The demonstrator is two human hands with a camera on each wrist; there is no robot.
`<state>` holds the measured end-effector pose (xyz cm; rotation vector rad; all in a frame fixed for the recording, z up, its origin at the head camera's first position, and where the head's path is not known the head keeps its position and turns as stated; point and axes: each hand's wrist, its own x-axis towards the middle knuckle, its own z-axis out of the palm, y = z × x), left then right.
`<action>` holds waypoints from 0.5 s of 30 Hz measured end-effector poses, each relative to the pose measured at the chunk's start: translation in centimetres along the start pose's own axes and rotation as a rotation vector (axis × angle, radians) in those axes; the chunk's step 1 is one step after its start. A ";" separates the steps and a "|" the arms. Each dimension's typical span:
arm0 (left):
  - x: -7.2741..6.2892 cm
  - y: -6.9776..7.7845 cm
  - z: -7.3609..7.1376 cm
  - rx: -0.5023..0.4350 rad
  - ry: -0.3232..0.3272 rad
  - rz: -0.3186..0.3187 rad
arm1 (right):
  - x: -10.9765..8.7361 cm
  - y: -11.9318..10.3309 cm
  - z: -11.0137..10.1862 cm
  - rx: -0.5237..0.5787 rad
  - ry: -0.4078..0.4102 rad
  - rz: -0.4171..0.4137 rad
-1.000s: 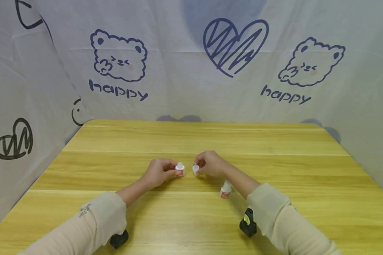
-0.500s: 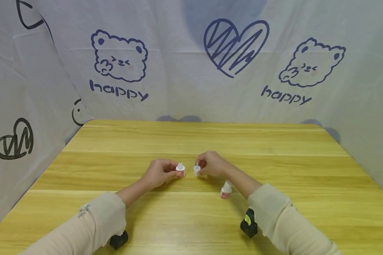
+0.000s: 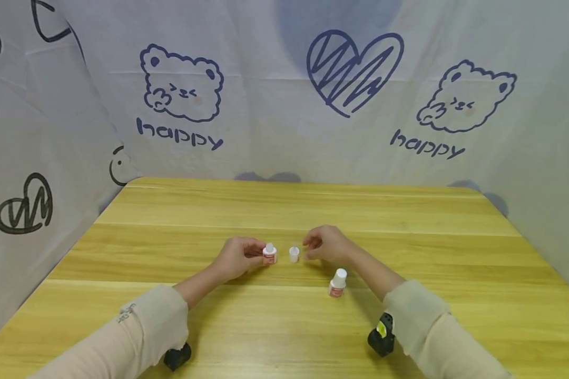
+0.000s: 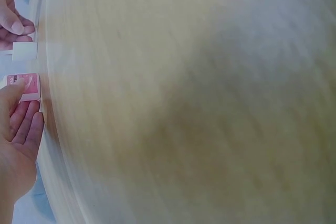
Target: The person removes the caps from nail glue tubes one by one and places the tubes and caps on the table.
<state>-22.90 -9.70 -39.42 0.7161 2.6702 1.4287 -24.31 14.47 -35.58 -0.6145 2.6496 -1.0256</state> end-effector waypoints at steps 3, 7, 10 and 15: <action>0.0 0.0 0.0 -0.004 -0.003 -0.007 | -0.4 0.5 -0.3 0.010 0.004 0.003; -0.1 0.1 0.0 -0.013 -0.005 -0.013 | -0.8 0.8 -0.5 0.002 0.018 -0.010; -0.1 0.1 0.0 -0.015 -0.006 -0.001 | -1.2 1.0 -0.6 -0.009 0.035 -0.035; -0.1 0.6 0.0 0.002 -0.018 0.018 | -2.0 1.4 -0.7 -0.028 0.098 -0.068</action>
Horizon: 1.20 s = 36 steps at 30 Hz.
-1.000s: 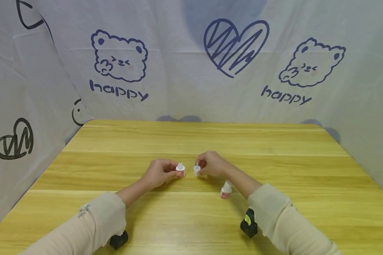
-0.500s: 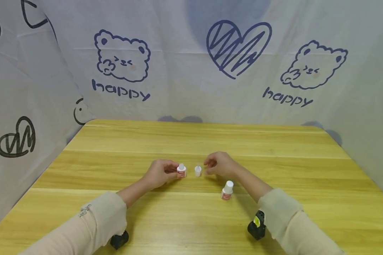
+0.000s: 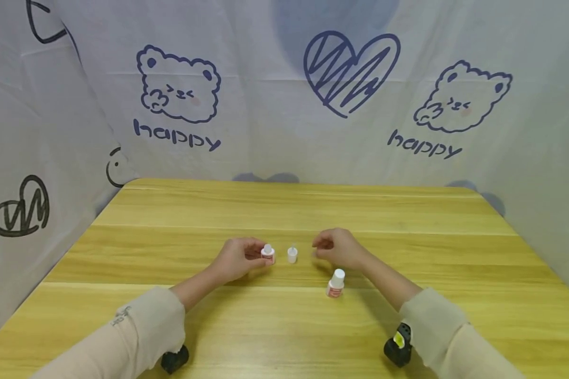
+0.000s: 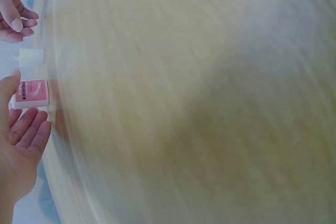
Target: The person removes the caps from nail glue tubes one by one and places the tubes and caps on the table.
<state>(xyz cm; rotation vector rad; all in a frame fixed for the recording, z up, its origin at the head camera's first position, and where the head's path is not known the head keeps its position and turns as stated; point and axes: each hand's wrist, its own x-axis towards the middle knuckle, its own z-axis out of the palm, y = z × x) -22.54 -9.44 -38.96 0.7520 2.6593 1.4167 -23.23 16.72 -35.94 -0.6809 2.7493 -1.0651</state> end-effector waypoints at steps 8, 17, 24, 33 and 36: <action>-0.1 1.2 -0.6 0.030 0.012 -0.077 | -1.1 0.5 -0.9 -0.030 0.094 0.004; 0.4 3.2 -2.3 0.069 0.097 0.014 | -2.7 0.4 -2.2 -0.029 0.130 0.033; -0.1 4.6 -3.0 0.051 0.119 0.048 | -3.7 -0.4 -2.8 -0.029 0.134 0.020; -0.6 6.1 -2.2 -0.011 0.078 0.069 | -4.8 -1.2 -2.7 -0.030 0.153 -0.037; -0.8 6.5 -1.5 -0.028 0.052 0.073 | -5.2 -1.3 -2.5 -0.027 0.185 -0.067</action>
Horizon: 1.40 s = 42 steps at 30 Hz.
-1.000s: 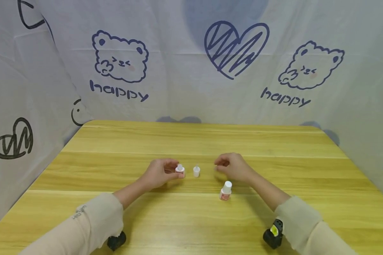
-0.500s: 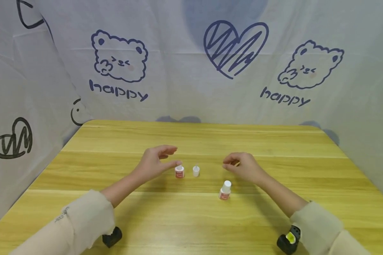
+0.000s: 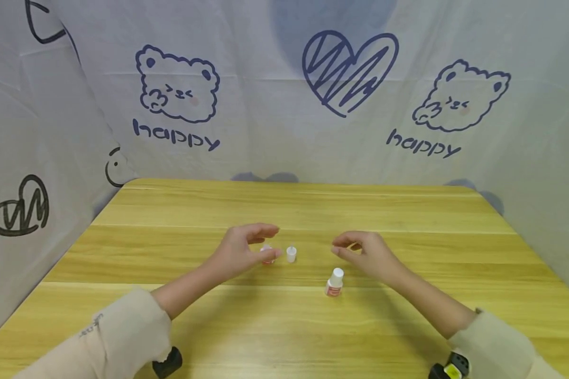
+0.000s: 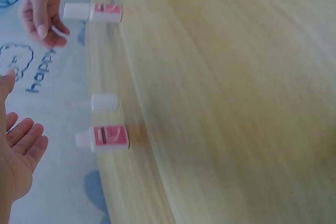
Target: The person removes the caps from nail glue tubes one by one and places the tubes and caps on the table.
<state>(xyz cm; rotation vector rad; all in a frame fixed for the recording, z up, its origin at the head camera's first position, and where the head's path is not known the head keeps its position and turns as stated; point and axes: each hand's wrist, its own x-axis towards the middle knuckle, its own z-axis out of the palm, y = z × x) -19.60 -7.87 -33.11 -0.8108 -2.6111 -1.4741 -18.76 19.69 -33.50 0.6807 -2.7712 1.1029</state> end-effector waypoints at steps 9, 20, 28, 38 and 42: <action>-0.8 0.0 2.4 -0.050 -0.085 0.033 | -1.6 0.0 0.2 0.085 0.030 -0.032; -1.4 -0.7 4.9 -0.022 -0.143 0.047 | -2.6 0.7 0.7 0.146 -0.020 0.002; -1.5 -0.8 6.4 -0.038 -0.187 -0.010 | -2.9 0.9 1.0 0.183 -0.053 0.011; -1.1 -1.2 8.2 -0.084 -0.169 0.012 | -3.2 1.1 1.5 0.185 -0.054 0.022; -0.8 -1.2 8.8 -0.085 -0.154 0.028 | -3.2 1.1 1.7 0.181 -0.041 0.006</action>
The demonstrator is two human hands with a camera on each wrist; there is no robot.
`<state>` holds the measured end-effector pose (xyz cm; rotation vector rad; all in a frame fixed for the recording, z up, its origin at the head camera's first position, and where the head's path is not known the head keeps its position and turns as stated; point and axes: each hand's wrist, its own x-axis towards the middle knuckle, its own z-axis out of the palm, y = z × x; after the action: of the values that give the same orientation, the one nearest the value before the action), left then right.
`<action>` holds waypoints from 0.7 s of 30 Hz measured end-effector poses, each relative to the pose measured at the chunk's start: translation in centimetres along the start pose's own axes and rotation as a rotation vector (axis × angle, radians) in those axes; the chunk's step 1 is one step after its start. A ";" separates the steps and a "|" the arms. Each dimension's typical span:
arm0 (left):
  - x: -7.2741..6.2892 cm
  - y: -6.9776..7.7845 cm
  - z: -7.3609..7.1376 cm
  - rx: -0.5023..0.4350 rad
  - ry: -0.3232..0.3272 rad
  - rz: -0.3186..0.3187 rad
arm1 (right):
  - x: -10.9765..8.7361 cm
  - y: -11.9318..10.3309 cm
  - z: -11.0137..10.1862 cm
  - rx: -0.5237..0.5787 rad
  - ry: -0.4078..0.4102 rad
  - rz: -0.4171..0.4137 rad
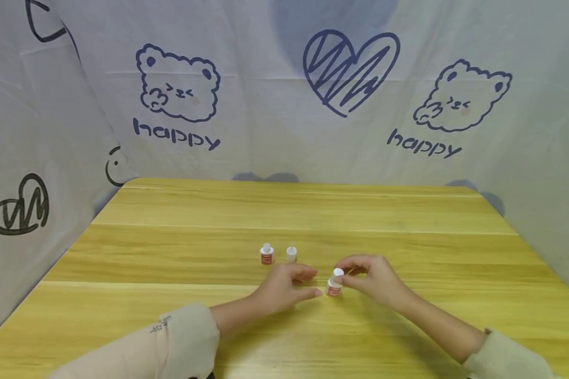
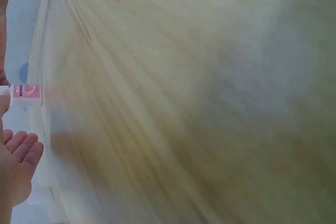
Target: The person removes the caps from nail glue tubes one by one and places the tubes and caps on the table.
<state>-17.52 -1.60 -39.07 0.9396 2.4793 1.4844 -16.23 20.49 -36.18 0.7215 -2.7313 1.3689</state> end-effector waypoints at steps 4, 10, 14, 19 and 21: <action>0.3 0.0 0.4 -0.005 -0.006 -0.002 | 0.0 0.1 0.0 -0.015 0.004 -0.020; 0.6 0.3 1.2 -0.018 -0.008 -0.008 | 0.0 0.1 0.0 -0.022 0.002 -0.025; 0.9 0.2 1.8 -0.031 0.006 0.013 | -0.1 -0.1 -0.1 -0.024 0.003 -0.024; 1.2 0.0 2.3 -0.046 0.013 0.056 | 0.0 -0.2 -0.1 -0.041 -0.003 -0.005; 1.2 0.0 2.3 -0.050 0.016 0.067 | 0.0 -0.2 -0.1 -0.044 -0.010 -0.001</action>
<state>-17.61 0.88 -40.01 1.0158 2.4324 1.5723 -16.16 20.49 -36.00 0.7295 -2.7583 1.3041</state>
